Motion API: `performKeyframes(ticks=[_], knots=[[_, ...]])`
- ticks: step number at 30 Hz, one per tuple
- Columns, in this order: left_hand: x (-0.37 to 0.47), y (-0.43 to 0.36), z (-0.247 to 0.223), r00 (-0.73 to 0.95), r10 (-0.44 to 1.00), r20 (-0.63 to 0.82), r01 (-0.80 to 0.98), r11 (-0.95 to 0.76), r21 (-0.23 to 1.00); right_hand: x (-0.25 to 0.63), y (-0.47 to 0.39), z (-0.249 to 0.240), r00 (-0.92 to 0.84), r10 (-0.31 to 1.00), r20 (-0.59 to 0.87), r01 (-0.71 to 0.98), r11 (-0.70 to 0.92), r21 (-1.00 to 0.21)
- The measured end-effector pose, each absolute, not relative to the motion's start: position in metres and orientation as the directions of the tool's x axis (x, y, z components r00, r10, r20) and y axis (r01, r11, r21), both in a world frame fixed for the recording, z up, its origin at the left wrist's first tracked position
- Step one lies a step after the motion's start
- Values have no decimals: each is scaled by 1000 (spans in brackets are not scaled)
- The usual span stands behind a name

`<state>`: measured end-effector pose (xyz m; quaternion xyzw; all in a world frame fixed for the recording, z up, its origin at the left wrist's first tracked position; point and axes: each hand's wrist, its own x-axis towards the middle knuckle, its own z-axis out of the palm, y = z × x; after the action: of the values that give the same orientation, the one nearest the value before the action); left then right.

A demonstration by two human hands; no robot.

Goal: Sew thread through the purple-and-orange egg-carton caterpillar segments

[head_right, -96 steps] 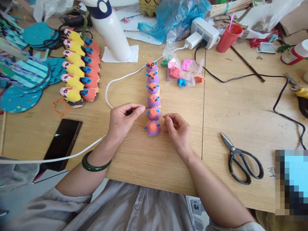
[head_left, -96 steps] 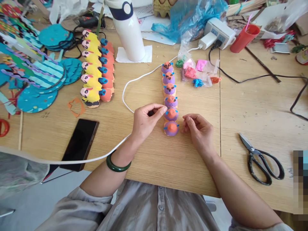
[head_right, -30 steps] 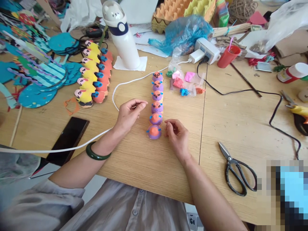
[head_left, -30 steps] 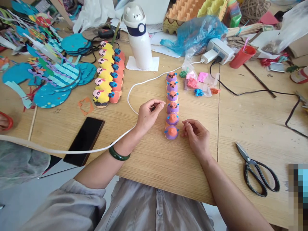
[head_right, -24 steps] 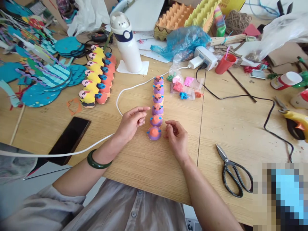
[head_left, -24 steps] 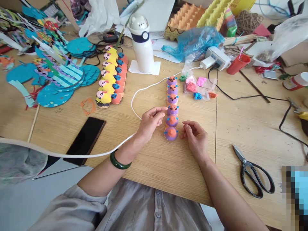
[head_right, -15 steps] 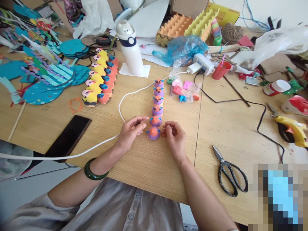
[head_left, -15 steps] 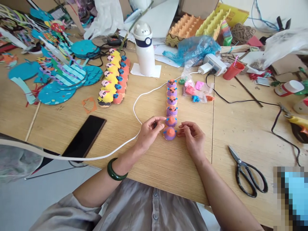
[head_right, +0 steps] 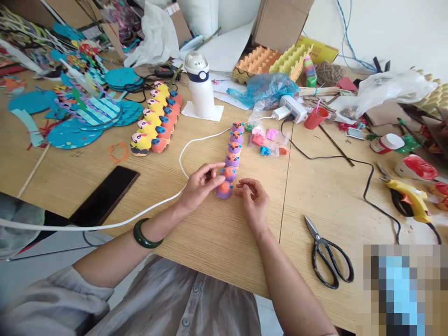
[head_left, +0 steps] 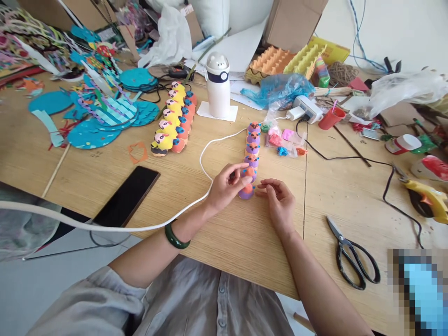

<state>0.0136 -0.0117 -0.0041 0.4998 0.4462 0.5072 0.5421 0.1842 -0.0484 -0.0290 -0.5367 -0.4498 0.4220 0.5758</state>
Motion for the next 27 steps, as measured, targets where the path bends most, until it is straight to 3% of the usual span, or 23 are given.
performKeyframes(ticks=[3,5,10,13,16,19,24,27], knots=[[23,-15,16,218,967,-130,-498,225,838,184,-53,-28,301,924,236,166,193,-967],[29,-17,25,294,940,-170,-631,325,705,185,-56,-27,314,873,373,292,285,-913],[36,-24,20,459,881,-109,-667,424,613,188,-60,-18,188,698,691,637,449,-627],[34,-30,11,535,843,-53,-633,442,636,190,-60,-10,9,661,751,774,471,-424],[30,-33,5,597,802,-26,-586,458,668,190,-60,-6,-87,656,750,795,499,-344],[27,-33,4,596,802,-41,-574,461,677,188,-63,-6,-33,684,729,740,507,-442],[30,-35,6,531,838,-127,-443,402,801,182,-69,-6,213,807,551,457,417,-786],[32,-35,8,534,835,-136,-393,387,834,180,-70,-4,204,868,453,342,370,-864]])
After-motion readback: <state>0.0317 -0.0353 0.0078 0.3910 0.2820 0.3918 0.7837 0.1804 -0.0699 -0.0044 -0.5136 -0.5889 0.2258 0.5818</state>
